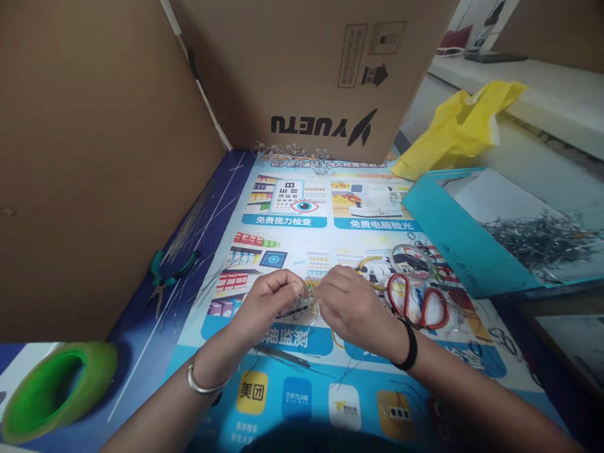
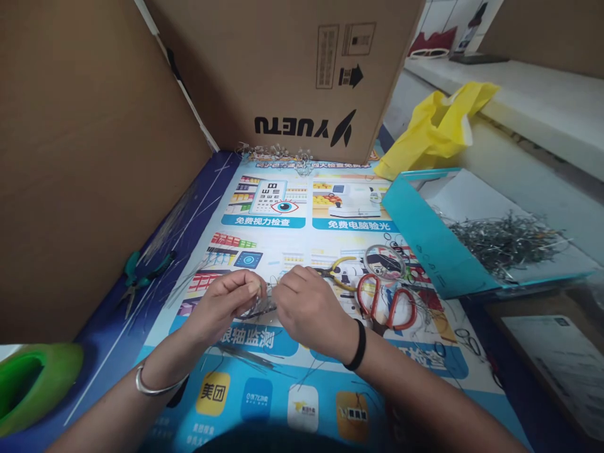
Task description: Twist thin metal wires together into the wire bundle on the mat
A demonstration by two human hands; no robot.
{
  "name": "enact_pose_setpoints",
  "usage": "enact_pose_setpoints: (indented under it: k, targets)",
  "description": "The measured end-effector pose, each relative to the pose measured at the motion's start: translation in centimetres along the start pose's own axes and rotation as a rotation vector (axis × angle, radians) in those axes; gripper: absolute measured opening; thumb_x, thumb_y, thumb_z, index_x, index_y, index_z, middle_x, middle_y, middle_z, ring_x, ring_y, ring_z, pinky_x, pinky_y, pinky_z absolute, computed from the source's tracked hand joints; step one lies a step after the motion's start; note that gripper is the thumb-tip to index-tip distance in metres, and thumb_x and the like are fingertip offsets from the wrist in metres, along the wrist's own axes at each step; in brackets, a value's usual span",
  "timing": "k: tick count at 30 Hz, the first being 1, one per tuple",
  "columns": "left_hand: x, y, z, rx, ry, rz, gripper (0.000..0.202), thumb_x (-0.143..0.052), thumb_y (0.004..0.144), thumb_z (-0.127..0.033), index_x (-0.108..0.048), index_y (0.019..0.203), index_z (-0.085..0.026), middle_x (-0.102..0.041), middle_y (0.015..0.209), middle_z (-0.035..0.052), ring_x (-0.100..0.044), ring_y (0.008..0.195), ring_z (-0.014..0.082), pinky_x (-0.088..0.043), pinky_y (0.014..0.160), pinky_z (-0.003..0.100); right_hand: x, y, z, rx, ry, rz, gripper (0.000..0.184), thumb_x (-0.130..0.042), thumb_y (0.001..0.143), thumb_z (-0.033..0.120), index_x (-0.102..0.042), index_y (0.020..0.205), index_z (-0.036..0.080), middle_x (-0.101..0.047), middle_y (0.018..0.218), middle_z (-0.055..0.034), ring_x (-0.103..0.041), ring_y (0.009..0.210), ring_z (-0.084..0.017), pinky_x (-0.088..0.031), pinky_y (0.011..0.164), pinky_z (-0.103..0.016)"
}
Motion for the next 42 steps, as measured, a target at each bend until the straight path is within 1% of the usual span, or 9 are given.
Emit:
enact_pose_setpoints:
  k: [3, 9, 17, 22, 27, 29, 35, 39, 42]
  targets:
    - [0.2, -0.1, -0.1, 0.054, 0.034, 0.016, 0.022, -0.058, 0.084, -0.035, -0.06, 0.08, -0.013, -0.044, 0.053, -0.005, -0.034, 0.048, 0.0051, -0.024, 0.047, 0.019, 0.0, 0.0, -0.3, -0.047, 0.066, -0.023, 0.015, -0.046, 0.089, 0.014, -0.06, 0.083, 0.014, -0.061, 0.075, -0.0066, -0.053, 0.075, -0.017, -0.043, 0.07, -0.033]
    - [0.4, -0.1, -0.3, 0.099, 0.039, 0.003, 0.018, -0.061, 0.081, -0.031, -0.064, 0.087, -0.014, -0.045, 0.052, -0.0053, -0.036, 0.048, 0.0052, -0.026, 0.046, 0.018, -0.2, 0.0, -0.5, -0.076, 0.165, -0.106, 0.013, -0.049, 0.087, 0.013, -0.059, 0.08, 0.017, -0.062, 0.072, -0.0046, -0.054, 0.071, -0.016, -0.044, 0.066, -0.032]
    - [0.4, -0.1, -0.2, 0.044, 0.035, -0.056, 0.013, -0.066, 0.078, -0.028, -0.069, 0.085, -0.017, -0.051, 0.058, -0.0042, -0.04, 0.051, 0.0048, -0.032, 0.049, 0.018, -0.2, 0.1, -0.5, -0.082, 0.178, -0.159, 0.01, -0.053, 0.086, 0.012, -0.061, 0.084, 0.017, -0.064, 0.073, -0.005, -0.057, 0.072, -0.016, -0.047, 0.066, -0.033]
    - [0.4, -0.1, -0.7, -0.015, 0.114, -0.069, 0.01, -0.069, 0.075, -0.025, -0.07, 0.082, -0.018, -0.062, 0.076, -0.0006, -0.052, 0.067, 0.0073, -0.042, 0.063, 0.02, -0.3, 0.3, -0.2, -0.08, 0.191, -0.177, 0.009, -0.053, 0.085, 0.011, -0.061, 0.083, 0.017, -0.064, 0.073, -0.0054, -0.056, 0.071, -0.016, -0.047, 0.065, -0.032]
    - [0.0, -0.1, -1.0, 0.062, 0.17, -0.045, 0.011, -0.069, 0.071, -0.023, -0.067, 0.079, -0.016, -0.063, 0.072, -0.0005, -0.054, 0.064, 0.0094, -0.043, 0.061, 0.022, -0.2, 0.0, 0.1, -0.06, 0.085, -0.165, 0.009, -0.054, 0.083, 0.009, -0.06, 0.08, 0.016, -0.064, 0.074, -0.0052, -0.055, 0.072, -0.017, -0.045, 0.067, -0.032]
    - [-0.1, -0.2, -1.1, 0.062, 0.244, -0.06, 0.008, -0.067, 0.071, -0.021, -0.066, 0.077, -0.016, -0.062, 0.069, -0.0007, -0.053, 0.061, 0.0093, -0.042, 0.059, 0.023, -0.2, -0.2, 0.3, -0.026, -0.008, -0.157, 0.008, -0.055, 0.082, 0.01, -0.06, 0.079, 0.016, -0.064, 0.073, -0.0046, -0.054, 0.073, -0.017, -0.044, 0.067, -0.033]
    - [-0.7, -0.8, -1.6, -0.156, 0.611, -0.092, 0.009, -0.06, 0.072, -0.009, -0.065, 0.07, -0.017, -0.06, 0.069, -0.0006, -0.053, 0.065, 0.0104, -0.041, 0.061, 0.023, 0.3, -0.6, 0.8, 0.245, -0.322, -0.153, 0.009, -0.057, 0.082, 0.012, -0.063, 0.088, 0.015, -0.065, 0.076, -0.0056, -0.057, 0.078, -0.02, -0.043, 0.067, -0.036]
    - [-0.9, -1.0, -1.7, -0.228, 0.661, -0.066, 0.013, -0.056, 0.076, -0.009, -0.063, 0.069, -0.017, -0.061, 0.07, -0.0002, -0.054, 0.067, 0.011, -0.041, 0.062, 0.022, 1.1, -0.6, 1.3, 0.423, -0.4, -0.097, 0.015, -0.05, 0.086, 0.012, -0.065, 0.091, 0.012, -0.067, 0.081, -0.0093, -0.058, 0.082, -0.022, -0.043, 0.069, -0.038]
    - [-0.7, -0.9, -1.7, -0.225, 0.601, -0.056, 0.012, -0.056, 0.075, -0.008, -0.061, 0.068, -0.017, -0.061, 0.069, -0.0004, -0.054, 0.066, 0.0111, -0.042, 0.062, 0.022, 1.3, -0.6, 1.2, 0.42, -0.348, -0.094, 0.018, -0.049, 0.087, 0.013, -0.064, 0.095, 0.013, -0.067, 0.084, -0.0091, -0.058, 0.083, -0.022, -0.043, 0.069, -0.038]
Point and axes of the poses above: each hand's wrist, its own y-axis towards the middle knuckle, its own x-axis out of the back of the hand, z = x × y, the point moved 1 cm from there along y, towards the middle knuckle
